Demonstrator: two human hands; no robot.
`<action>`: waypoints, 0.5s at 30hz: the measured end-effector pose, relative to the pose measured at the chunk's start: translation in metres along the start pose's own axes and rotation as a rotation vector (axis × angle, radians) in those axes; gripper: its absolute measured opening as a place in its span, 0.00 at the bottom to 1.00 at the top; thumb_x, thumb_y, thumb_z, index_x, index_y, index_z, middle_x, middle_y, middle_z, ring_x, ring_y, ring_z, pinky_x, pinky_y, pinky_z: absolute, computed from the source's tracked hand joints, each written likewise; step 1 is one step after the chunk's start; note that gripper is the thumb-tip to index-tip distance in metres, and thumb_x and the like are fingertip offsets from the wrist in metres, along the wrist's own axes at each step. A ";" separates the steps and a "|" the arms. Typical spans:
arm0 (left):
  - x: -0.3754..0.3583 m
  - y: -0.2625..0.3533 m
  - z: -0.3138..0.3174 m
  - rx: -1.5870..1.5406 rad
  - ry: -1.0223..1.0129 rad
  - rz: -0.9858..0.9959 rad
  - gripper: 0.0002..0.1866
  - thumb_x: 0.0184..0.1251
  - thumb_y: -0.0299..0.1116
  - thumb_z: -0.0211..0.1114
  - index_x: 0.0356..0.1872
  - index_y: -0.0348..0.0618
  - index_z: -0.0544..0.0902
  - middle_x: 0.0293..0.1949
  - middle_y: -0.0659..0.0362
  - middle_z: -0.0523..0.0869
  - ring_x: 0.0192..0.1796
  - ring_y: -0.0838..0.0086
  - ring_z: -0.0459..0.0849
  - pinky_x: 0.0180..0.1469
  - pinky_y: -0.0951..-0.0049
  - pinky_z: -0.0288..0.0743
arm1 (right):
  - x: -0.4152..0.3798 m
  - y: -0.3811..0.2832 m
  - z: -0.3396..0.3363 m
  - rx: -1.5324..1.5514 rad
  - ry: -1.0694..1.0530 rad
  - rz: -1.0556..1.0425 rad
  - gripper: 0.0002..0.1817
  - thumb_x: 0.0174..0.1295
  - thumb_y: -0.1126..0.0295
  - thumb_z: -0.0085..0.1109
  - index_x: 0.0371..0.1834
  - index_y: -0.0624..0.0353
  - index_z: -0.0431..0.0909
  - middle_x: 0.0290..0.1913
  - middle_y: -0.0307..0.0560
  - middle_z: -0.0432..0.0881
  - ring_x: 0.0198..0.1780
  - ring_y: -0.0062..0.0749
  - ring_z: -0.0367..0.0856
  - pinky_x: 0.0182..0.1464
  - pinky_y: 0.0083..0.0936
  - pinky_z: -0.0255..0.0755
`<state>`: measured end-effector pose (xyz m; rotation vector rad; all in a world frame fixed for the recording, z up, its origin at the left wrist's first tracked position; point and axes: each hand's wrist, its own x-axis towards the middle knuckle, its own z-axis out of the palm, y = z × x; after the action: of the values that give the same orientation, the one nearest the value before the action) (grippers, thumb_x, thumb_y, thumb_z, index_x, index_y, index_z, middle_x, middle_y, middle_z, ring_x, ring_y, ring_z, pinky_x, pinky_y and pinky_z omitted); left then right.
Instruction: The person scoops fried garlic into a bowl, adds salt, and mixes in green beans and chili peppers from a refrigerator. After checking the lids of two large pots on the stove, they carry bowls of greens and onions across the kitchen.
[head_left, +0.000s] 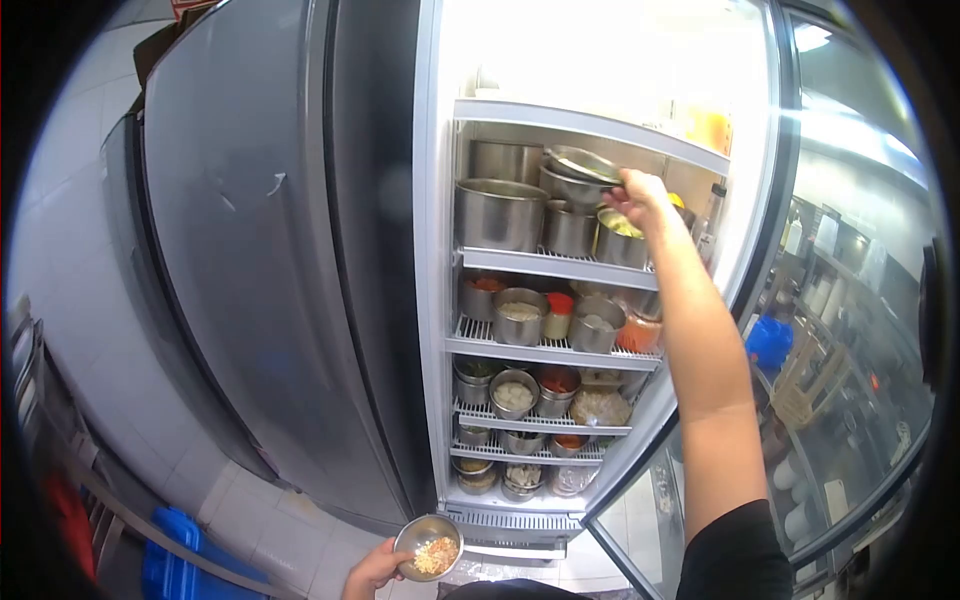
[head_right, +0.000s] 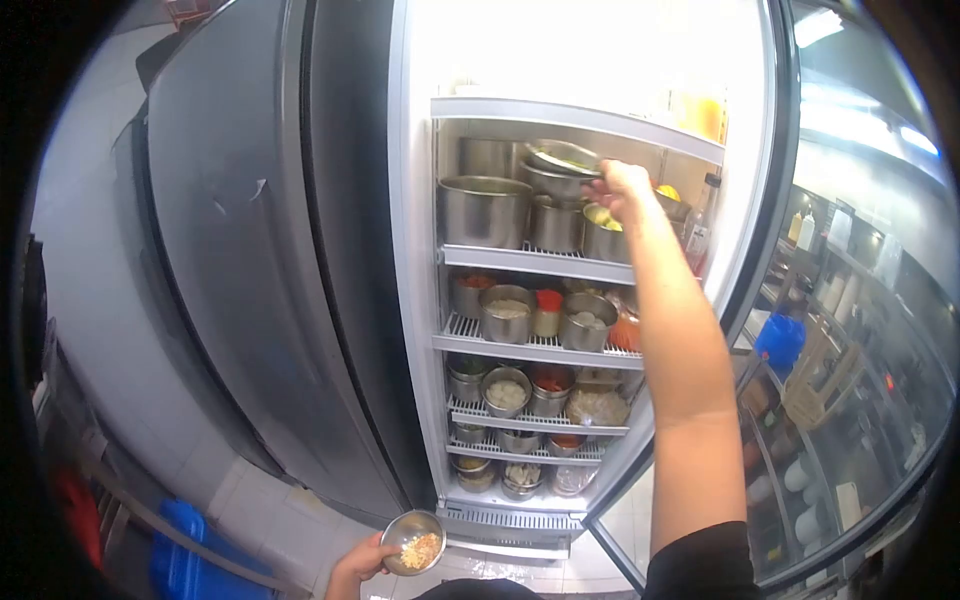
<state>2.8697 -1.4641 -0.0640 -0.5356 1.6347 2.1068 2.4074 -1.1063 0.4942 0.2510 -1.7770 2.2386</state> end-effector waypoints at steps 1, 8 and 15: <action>-0.001 -0.001 -0.002 -0.015 0.015 -0.006 0.22 0.69 0.29 0.66 0.63 0.44 0.73 0.39 0.61 0.84 0.30 0.80 0.80 0.21 0.79 0.70 | 0.003 0.007 0.018 0.021 -0.042 0.006 0.15 0.69 0.75 0.56 0.57 0.65 0.72 0.50 0.50 0.73 0.41 0.35 0.76 0.46 0.46 0.89; -0.014 -0.020 -0.006 -0.011 0.037 0.045 0.26 0.67 0.32 0.68 0.64 0.43 0.71 0.42 0.59 0.84 0.33 0.78 0.82 0.22 0.77 0.72 | 0.009 0.053 0.120 0.012 -0.130 0.068 0.07 0.75 0.69 0.54 0.50 0.60 0.75 0.38 0.44 0.77 0.28 0.29 0.77 0.29 0.30 0.88; -0.032 -0.035 -0.007 -0.068 0.171 0.025 0.22 0.66 0.30 0.65 0.60 0.39 0.74 0.36 0.59 0.83 0.28 0.78 0.80 0.21 0.77 0.70 | 0.022 0.048 0.091 -0.865 -0.173 -0.135 0.18 0.72 0.51 0.58 0.34 0.54 0.77 0.22 0.35 0.71 0.15 0.18 0.58 0.17 0.20 0.54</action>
<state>2.9155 -1.4663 -0.0767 -0.7391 1.6731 2.1942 2.3689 -1.2023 0.4775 0.3602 -2.5242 1.2143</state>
